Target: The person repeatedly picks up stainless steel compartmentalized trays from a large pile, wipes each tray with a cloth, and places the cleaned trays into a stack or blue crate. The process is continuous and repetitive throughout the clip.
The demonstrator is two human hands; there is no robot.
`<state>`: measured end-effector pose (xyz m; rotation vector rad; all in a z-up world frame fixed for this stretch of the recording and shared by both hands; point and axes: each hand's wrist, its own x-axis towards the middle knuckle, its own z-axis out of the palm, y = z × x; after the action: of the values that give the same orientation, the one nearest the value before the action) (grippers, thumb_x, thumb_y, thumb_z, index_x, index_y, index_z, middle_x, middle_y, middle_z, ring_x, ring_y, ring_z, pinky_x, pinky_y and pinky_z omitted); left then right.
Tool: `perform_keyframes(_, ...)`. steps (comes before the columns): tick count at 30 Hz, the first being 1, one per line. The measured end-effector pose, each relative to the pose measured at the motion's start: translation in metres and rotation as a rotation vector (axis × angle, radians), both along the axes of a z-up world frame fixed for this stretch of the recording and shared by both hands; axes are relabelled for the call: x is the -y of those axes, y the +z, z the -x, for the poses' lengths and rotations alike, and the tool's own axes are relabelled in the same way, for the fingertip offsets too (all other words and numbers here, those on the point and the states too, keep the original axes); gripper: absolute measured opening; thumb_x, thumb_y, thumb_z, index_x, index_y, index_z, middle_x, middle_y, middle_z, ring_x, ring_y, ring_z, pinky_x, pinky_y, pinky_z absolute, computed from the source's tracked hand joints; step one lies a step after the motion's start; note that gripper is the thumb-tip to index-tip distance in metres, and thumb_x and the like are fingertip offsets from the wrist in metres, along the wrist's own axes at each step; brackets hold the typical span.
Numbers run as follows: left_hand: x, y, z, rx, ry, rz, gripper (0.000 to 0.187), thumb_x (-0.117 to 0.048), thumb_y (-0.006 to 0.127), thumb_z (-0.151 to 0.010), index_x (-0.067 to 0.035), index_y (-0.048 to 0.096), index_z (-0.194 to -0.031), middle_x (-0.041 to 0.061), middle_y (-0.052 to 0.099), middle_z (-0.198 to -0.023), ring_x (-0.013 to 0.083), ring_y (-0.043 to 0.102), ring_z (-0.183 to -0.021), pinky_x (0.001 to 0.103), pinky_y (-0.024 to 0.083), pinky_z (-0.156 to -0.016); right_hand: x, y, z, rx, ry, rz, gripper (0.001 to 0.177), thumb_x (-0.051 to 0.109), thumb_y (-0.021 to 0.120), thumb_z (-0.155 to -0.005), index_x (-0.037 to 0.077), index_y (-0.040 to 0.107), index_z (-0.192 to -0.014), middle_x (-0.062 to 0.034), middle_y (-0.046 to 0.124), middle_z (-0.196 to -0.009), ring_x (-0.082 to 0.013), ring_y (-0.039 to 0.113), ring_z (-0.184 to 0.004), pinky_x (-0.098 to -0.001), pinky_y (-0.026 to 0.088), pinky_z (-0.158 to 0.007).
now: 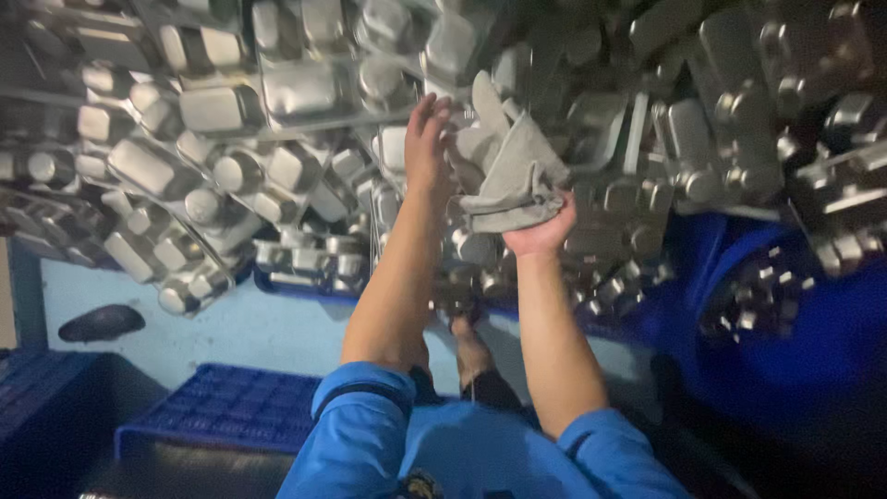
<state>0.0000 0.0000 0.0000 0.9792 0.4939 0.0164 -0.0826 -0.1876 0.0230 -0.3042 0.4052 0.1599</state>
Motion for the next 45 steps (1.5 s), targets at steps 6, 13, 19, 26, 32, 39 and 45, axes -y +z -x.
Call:
perform_keyframes(6, -0.006, -0.010, -0.100, -0.038, 0.007, -0.103, 0.085, -0.028, 0.068, -0.084, -0.005, 0.035, -0.159, 0.035, 0.056, -0.140, 0.0445, 0.058, -0.107, 0.046, 0.041, -0.088, 0.012, -0.048, -0.009, -0.234, 0.039, 0.076, 0.056, 0.040, 0.051, -0.082, 0.015, 0.064, -0.130, -0.0068, 0.066, -0.132, -0.0323, 0.059, -0.125, -0.0590, 0.043, -0.110)
perform_keyframes(13, 0.006, -0.030, -0.165, -0.349, 0.051, -0.936, 0.085, -0.039, 0.082, -0.079, -0.006, 0.040, -0.145, 0.020, 0.060, -0.138, 0.0481, 0.042, -0.136, 0.061, 0.033, -0.107, 0.028, -0.068, 0.081, -0.124, 0.154, 0.077, 0.052, 0.034, 0.059, -0.080, 0.004, 0.068, -0.122, -0.0144, 0.070, -0.118, -0.0360, 0.066, -0.109, -0.0544, 0.051, -0.095)
perform_keyframes(19, -0.007, -0.061, -0.215, -0.023, 0.249, -0.068, 0.081, -0.009, 0.073, -0.078, -0.002, 0.035, -0.149, 0.022, 0.067, -0.122, 0.0328, 0.070, -0.102, 0.044, 0.062, -0.080, 0.063, -0.099, 0.118, -0.365, 0.184, -0.006, 0.049, 0.025, 0.055, -0.080, 0.005, 0.064, -0.124, -0.0152, 0.069, -0.120, -0.0339, 0.065, -0.113, -0.0538, 0.050, -0.104)
perform_keyframes(26, 0.007, -0.014, -0.173, 0.342, 0.265, 0.340, 0.079, 0.000, 0.067, -0.084, -0.003, 0.034, -0.155, 0.010, 0.063, -0.120, 0.0167, 0.065, -0.091, 0.028, 0.053, -0.068, 0.091, -0.085, 0.089, -0.352, -0.007, 0.083, 0.058, 0.030, 0.058, -0.075, 0.012, 0.061, -0.130, -0.0091, 0.067, -0.126, -0.0356, 0.059, -0.121, -0.0620, 0.041, -0.109)
perform_keyframes(32, 0.019, 0.077, -0.055, 0.301, 0.055, 0.210, 0.086, 0.004, 0.061, -0.083, -0.010, 0.026, -0.160, 0.014, 0.065, -0.108, 0.0188, 0.061, -0.081, 0.032, 0.049, -0.066, 0.104, -0.005, 0.023, 0.192, -0.092, 0.189, 0.076, 0.034, 0.063, -0.070, 0.013, 0.054, -0.142, -0.0105, 0.061, -0.140, -0.0371, 0.051, -0.138, -0.0697, 0.035, -0.111)
perform_keyframes(39, 0.037, 0.178, 0.054, 0.927, -0.571, -1.019, 0.114, -0.064, 0.075, -0.075, -0.007, 0.029, -0.162, 0.018, 0.048, -0.140, 0.0345, 0.047, -0.126, 0.052, 0.033, -0.116, 0.032, 0.074, -0.052, 0.535, 0.190, 0.272, 0.067, 0.041, 0.065, -0.096, 0.001, 0.050, -0.147, -0.0164, 0.061, -0.136, -0.0296, 0.061, -0.120, -0.0430, 0.053, -0.103)
perform_keyframes(45, 0.002, 0.188, 0.068, 1.047, -0.478, -1.482, 0.140, -0.087, 0.070, -0.052, -0.008, 0.031, -0.160, 0.024, 0.025, -0.160, 0.0508, 0.018, -0.153, 0.059, 0.007, -0.126, -0.021, 0.159, -0.005, 0.666, 0.045, 0.723, 0.059, 0.044, 0.063, -0.092, 0.005, 0.061, -0.136, -0.0136, 0.062, -0.136, -0.0282, 0.060, -0.122, -0.0457, 0.049, -0.104)
